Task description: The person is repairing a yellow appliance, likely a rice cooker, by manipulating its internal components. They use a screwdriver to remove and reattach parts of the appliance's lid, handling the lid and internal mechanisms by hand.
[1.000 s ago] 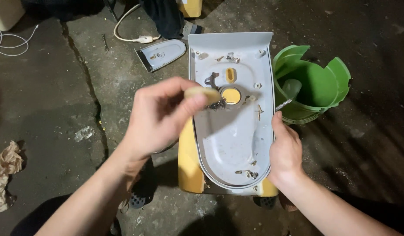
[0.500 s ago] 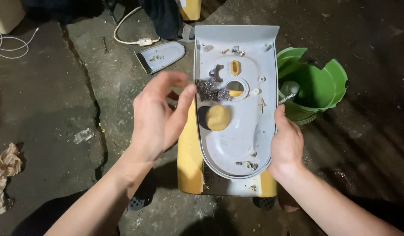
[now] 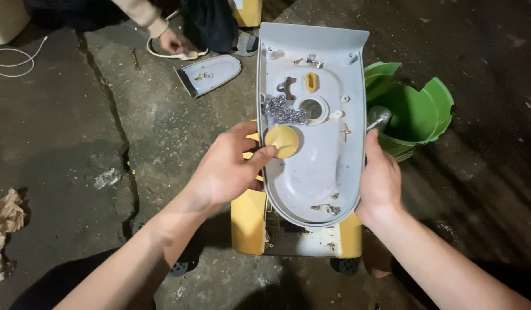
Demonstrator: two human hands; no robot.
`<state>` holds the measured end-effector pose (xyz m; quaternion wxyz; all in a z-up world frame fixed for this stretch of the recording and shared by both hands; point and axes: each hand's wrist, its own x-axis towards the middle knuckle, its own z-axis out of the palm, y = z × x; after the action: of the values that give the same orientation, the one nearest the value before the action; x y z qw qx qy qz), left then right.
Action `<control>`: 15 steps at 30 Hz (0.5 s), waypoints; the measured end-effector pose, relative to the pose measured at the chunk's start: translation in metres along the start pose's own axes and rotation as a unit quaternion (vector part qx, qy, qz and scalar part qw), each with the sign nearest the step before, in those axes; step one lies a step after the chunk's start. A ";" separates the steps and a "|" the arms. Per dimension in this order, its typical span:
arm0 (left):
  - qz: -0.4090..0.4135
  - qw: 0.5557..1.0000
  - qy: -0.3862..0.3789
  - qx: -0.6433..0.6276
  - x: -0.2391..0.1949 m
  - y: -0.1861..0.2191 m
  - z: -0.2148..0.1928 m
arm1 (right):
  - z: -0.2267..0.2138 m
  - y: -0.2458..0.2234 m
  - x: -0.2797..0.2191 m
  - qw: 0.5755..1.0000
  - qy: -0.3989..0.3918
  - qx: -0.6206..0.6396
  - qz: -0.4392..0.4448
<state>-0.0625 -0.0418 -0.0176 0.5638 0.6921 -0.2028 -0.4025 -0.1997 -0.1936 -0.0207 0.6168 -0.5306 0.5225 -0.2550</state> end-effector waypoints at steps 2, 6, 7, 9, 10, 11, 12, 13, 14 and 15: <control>-0.005 1.000 0.004 -0.004 0.000 -0.001 -0.003 | -0.005 0.008 0.013 1.000 0.005 -0.011 -0.023; -0.009 0.999 0.020 -0.030 0.003 -0.009 -0.007 | -0.019 0.029 0.060 0.992 0.039 -0.045 -0.111; -0.008 0.999 0.019 -0.029 0.003 -0.008 -0.009 | -0.024 0.025 0.070 0.992 0.040 -0.044 -0.111; 0.012 0.999 0.038 -0.006 0.001 -0.006 -0.013 | -0.034 0.017 0.089 0.965 0.027 -0.051 -0.256; 0.012 0.999 0.037 -0.005 0.008 -0.010 -0.020 | -0.042 0.014 0.111 0.965 0.027 -0.051 -0.256; 0.040 0.998 0.039 0.016 0.012 -0.017 -0.026 | -0.053 0.013 0.131 0.971 0.039 0.012 -0.235; 0.068 0.996 0.041 0.036 0.016 -0.024 -0.031 | -0.064 0.014 0.151 0.973 0.051 0.075 -0.214; 0.055 0.997 0.037 0.035 0.006 -0.025 -0.032 | -0.068 0.008 0.139 0.975 0.054 0.068 -0.203; 0.052 0.997 0.042 0.024 -0.003 -0.025 -0.033 | -0.071 0.001 0.129 0.971 0.050 0.083 -0.221; 0.071 0.996 0.053 0.021 0.000 -0.015 -0.037 | -0.069 -0.017 0.129 0.959 0.043 0.112 -0.256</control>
<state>-0.0362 -0.0147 -0.0302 0.5863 0.7078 -0.2298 -0.3200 -0.2165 -0.3378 -0.0457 0.5636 -0.5624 0.3631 -0.4839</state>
